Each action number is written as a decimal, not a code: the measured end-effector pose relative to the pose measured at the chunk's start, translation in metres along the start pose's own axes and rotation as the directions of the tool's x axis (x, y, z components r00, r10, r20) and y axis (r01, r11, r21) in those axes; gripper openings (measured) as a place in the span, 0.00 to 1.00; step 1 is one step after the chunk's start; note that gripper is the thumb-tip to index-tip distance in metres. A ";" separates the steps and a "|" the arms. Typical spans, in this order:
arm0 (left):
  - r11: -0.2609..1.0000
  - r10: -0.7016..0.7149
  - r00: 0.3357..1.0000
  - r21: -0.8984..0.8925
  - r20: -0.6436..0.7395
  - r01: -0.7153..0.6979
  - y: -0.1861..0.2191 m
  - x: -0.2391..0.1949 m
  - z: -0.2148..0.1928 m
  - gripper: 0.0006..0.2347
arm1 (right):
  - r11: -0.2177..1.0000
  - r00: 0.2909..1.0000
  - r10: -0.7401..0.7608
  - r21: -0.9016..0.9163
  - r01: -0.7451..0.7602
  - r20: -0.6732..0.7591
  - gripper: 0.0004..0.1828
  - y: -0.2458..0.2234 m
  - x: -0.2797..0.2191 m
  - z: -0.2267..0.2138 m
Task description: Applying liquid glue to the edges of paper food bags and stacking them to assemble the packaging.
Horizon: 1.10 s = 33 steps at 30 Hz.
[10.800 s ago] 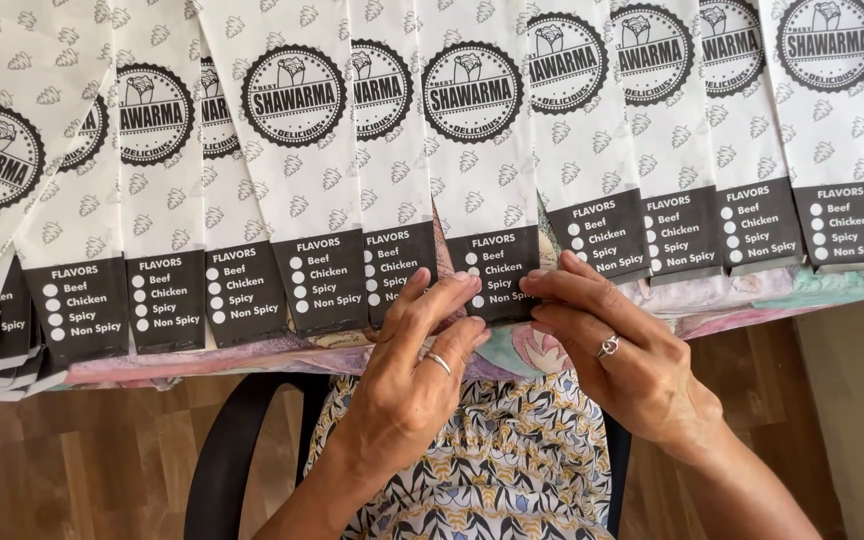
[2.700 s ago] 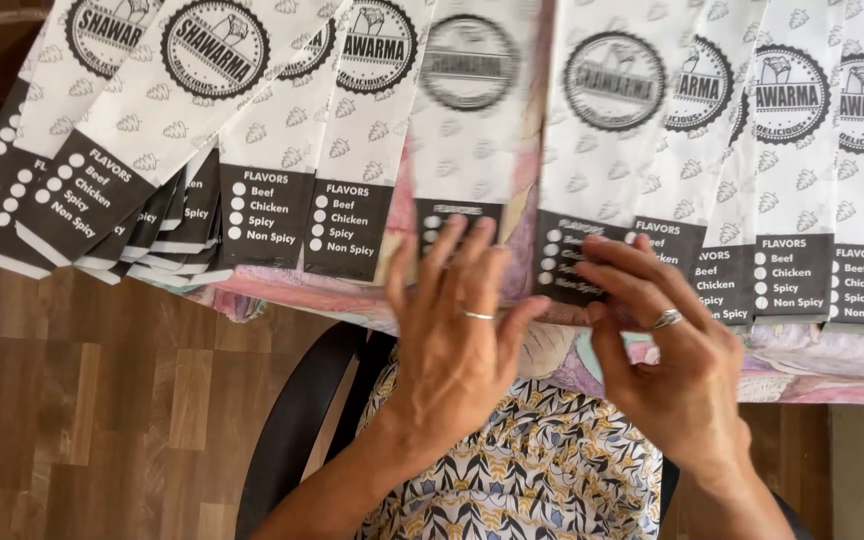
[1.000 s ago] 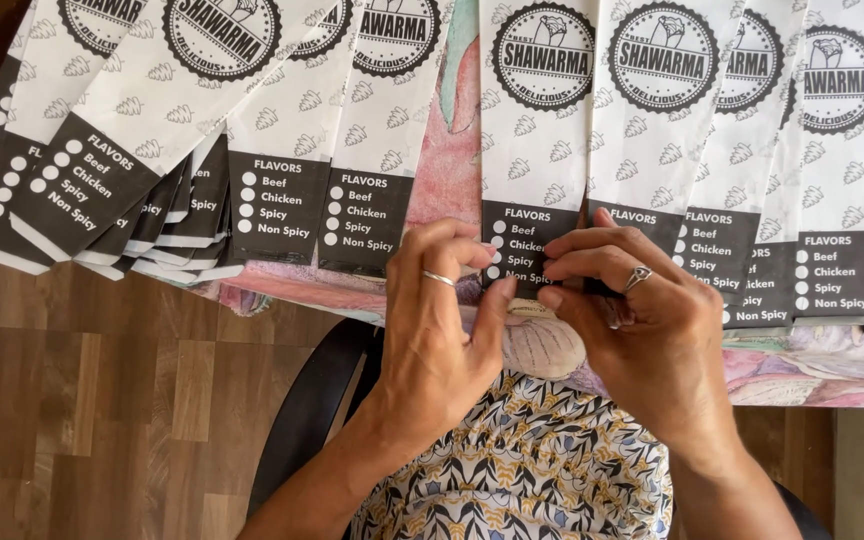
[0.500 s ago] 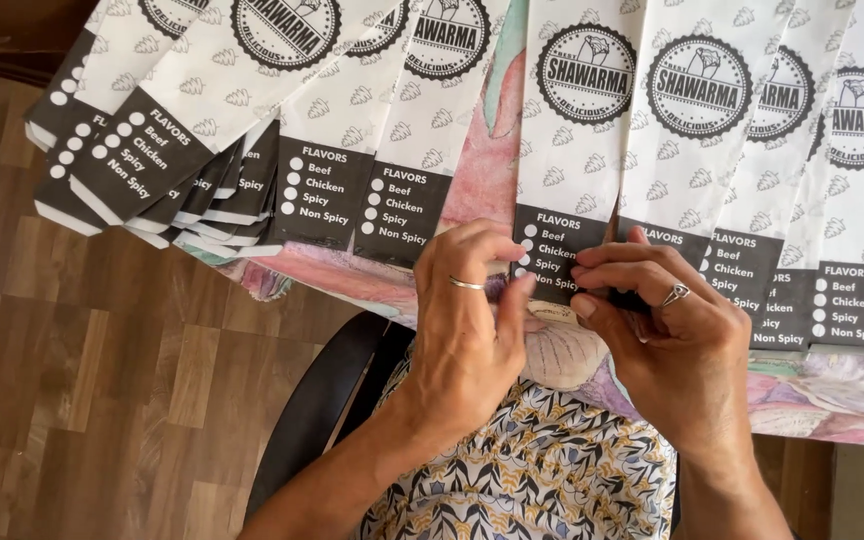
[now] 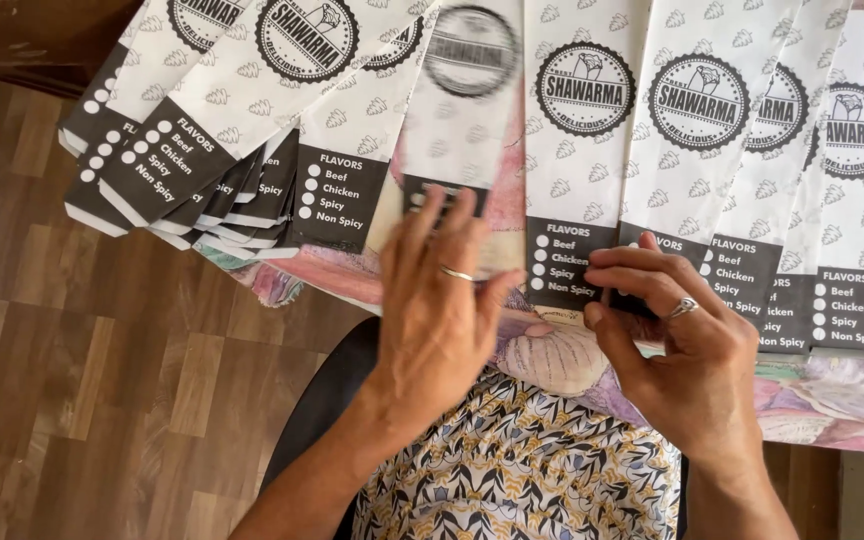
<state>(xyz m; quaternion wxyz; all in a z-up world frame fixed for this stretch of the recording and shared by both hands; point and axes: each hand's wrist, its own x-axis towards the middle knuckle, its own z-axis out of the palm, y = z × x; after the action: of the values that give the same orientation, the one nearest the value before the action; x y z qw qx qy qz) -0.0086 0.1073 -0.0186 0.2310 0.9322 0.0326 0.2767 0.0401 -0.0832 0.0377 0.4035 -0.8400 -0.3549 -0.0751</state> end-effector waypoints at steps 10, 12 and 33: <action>0.925 0.202 0.977 -0.340 0.070 -0.167 -0.006 -0.006 -0.018 0.30 | 0.994 0.993 -0.060 -0.100 0.050 -0.101 0.12 -0.005 -0.006 0.006; 0.904 0.236 0.971 -0.376 0.036 -0.206 -0.021 -0.003 -0.030 0.30 | 0.991 0.990 -0.117 -0.070 0.111 -0.076 0.12 -0.009 -0.002 0.016; 0.777 0.339 0.938 -0.584 0.075 -0.234 -0.040 0.008 -0.050 0.10 | 0.971 0.971 -0.237 0.048 0.236 0.018 0.01 -0.016 0.013 0.032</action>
<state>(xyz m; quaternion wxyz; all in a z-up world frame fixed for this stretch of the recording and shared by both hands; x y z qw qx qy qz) -0.0254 0.1646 0.0044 0.4539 0.8358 -0.2143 0.2221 0.0344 -0.0456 0.0318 0.4065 -0.7832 -0.4587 -0.1049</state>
